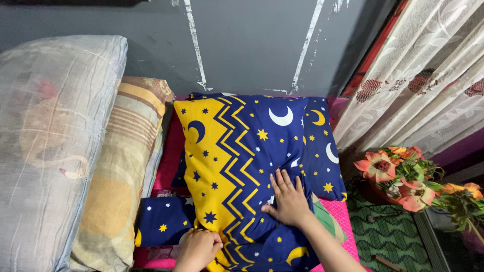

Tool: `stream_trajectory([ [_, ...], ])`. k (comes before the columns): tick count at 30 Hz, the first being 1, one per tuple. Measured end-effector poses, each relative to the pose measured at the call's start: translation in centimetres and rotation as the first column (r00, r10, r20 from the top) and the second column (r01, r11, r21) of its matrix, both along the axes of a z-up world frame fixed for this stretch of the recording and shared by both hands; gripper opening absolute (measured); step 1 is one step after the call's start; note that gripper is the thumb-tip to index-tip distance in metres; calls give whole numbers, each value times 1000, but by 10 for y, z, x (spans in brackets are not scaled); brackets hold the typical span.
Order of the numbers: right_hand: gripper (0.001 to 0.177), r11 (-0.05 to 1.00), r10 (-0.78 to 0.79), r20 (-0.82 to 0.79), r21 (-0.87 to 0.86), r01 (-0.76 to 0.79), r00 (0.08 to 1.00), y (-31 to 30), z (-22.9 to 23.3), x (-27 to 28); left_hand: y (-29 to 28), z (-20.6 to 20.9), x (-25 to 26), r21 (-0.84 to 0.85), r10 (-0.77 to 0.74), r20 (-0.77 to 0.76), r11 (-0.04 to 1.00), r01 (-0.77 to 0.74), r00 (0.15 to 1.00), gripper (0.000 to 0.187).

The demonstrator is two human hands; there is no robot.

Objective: The person inserts a pillow into a blue pillowcase printed with moons and stars, working it in corner by corner on a bed, then smooths and adjusts the covered pillow and closes the case opening. The person also handles a second folded pillowcase piece on the bed during the process.

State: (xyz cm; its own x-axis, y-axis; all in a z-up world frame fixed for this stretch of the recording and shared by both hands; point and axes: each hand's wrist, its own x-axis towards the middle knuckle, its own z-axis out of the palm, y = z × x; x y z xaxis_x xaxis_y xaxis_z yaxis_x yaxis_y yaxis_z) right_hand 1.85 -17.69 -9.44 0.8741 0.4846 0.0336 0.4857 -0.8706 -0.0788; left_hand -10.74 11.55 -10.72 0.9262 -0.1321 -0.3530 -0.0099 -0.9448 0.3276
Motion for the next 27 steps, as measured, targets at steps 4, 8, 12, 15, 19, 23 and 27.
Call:
stream_trajectory([
  [4,110,1000,-3,-42,-16,2,999,-8,-2,24,-4,-5,2,-72,-9,92,997,16,996,19],
  [8,95,966,64,71,246,-80,995,-31,-8,1,-4,-8,-17,-126,55,143,991,-37,988,26],
  [12,91,972,-102,13,216,97,995,-71,-14,-43,0,-18,-25,-98,171,459,985,-141,872,62],
  [15,99,906,-205,-109,355,230,973,-103,-24,-76,-14,-46,-28,88,-11,306,996,-17,952,83],
  [19,121,779,-154,-336,537,323,929,-136,-43,-92,-35,-85,-43,219,-136,661,976,-17,738,88],
  [23,151,920,-277,-278,199,337,920,-131,-68,-85,-53,-88,-45,106,-83,600,994,24,796,82],
  [27,116,918,-293,-207,213,336,933,-120,-80,-82,-61,-60,-35,89,-60,628,996,5,776,70],
])
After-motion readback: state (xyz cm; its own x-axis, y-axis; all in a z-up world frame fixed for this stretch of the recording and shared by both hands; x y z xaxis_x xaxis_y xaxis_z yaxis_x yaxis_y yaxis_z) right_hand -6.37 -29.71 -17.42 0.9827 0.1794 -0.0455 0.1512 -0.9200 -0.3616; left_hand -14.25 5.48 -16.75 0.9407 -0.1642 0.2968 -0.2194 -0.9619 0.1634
